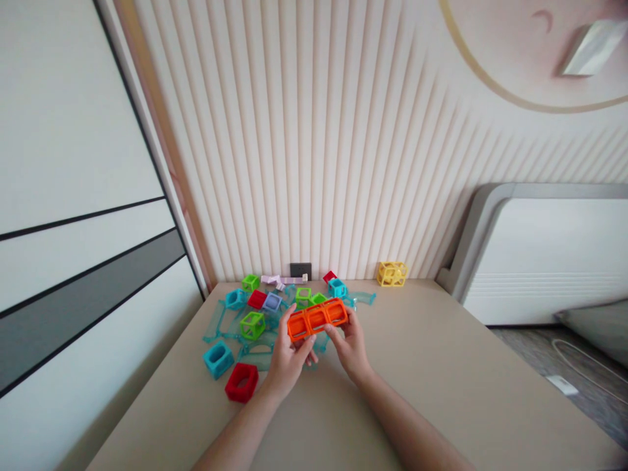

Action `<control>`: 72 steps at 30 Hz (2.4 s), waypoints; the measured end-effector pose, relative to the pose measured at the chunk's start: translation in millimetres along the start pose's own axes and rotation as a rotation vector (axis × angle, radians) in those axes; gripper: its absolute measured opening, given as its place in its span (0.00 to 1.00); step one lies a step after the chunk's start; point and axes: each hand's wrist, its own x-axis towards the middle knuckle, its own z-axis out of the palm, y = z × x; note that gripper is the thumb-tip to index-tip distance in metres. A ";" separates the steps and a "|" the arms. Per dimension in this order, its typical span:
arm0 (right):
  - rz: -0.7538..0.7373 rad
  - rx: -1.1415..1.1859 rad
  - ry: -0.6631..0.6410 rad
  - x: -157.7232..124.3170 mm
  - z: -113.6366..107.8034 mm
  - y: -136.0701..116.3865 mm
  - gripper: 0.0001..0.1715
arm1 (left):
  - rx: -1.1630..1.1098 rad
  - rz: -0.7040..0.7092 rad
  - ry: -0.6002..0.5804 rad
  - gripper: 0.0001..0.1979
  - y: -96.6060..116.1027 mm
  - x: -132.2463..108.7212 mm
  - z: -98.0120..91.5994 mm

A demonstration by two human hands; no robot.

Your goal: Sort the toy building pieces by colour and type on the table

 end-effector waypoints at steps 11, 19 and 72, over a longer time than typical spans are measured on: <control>-0.007 -0.014 -0.096 4.8 -7.8 4.3 0.20 | 0.038 -0.055 0.066 0.41 6.7 0.7 -3.6; -0.044 -0.067 -0.062 5.5 -8.7 2.7 0.19 | 0.079 -0.035 0.065 0.34 2.8 0.1 -7.5; 0.702 0.571 -0.039 7.3 -0.5 -26.2 0.23 | 0.187 0.036 -0.009 0.17 -8.6 -0.3 -3.9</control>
